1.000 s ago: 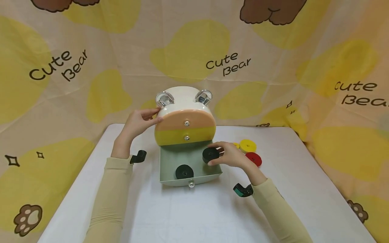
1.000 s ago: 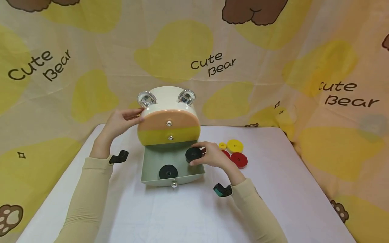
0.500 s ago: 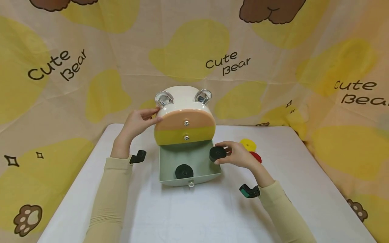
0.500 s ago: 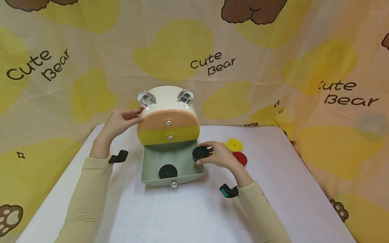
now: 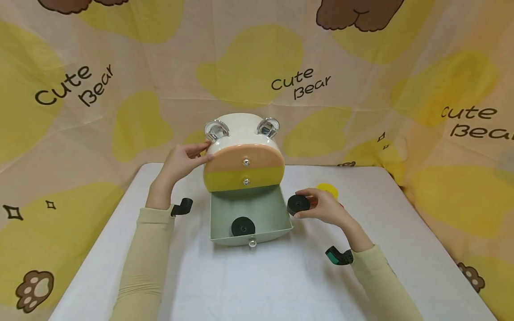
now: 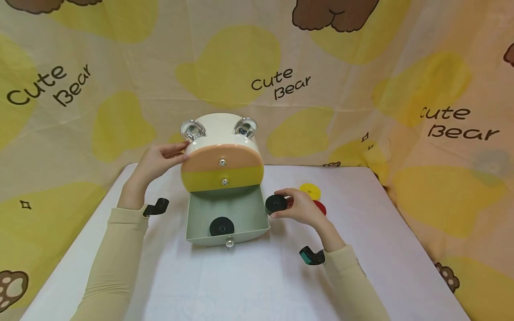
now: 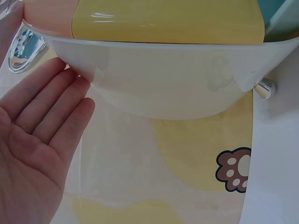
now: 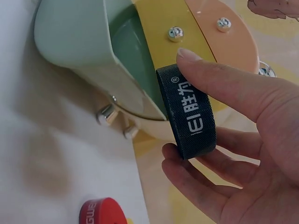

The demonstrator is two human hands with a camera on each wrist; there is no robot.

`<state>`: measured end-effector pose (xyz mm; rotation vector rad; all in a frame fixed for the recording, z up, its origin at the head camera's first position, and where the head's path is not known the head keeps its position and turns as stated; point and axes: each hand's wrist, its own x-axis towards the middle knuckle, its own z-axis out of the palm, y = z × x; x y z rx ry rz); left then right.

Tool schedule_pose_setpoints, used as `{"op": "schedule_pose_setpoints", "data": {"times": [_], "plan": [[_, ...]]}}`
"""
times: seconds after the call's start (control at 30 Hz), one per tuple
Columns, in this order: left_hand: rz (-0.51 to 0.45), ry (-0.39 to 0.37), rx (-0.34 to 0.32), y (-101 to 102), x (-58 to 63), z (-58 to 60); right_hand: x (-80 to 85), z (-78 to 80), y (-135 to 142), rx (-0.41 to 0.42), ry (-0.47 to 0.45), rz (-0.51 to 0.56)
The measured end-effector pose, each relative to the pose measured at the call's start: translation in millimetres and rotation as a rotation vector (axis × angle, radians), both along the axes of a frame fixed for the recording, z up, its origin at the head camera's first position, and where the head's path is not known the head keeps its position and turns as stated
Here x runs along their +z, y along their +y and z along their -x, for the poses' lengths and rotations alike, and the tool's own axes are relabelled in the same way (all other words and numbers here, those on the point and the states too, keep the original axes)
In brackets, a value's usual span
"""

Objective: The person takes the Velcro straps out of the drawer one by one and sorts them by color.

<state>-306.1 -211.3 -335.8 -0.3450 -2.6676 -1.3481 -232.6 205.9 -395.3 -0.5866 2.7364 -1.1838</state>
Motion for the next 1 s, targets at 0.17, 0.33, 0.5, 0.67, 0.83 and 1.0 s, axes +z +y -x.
{"op": "schedule_pose_setpoints", "data": {"times": [0.17,0.33,0.5,0.67,0.83,1.0], "plan": [[-0.001,-0.008,0.001,0.4,0.3,0.8,-5.2,-2.9,6.8,-0.009,0.011,0.004],[-0.005,-0.008,-0.002,0.4,0.6,0.6,-15.4,-5.9,14.1,-0.048,0.008,-0.062],[-0.004,-0.001,-0.003,0.4,1.1,-0.6,-27.3,-8.8,23.2,-0.067,0.030,-0.106],[-0.001,0.004,-0.003,0.4,1.1,-1.4,-38.3,-12.0,31.4,-0.085,0.000,-0.126],[-0.002,0.008,-0.004,0.5,1.1,-1.5,-50.9,-14.3,37.9,-0.108,-0.052,-0.137],[-0.002,0.017,-0.005,1.0,1.1,-1.4,-60.6,-16.8,41.8,-0.138,-0.086,-0.138]]}}
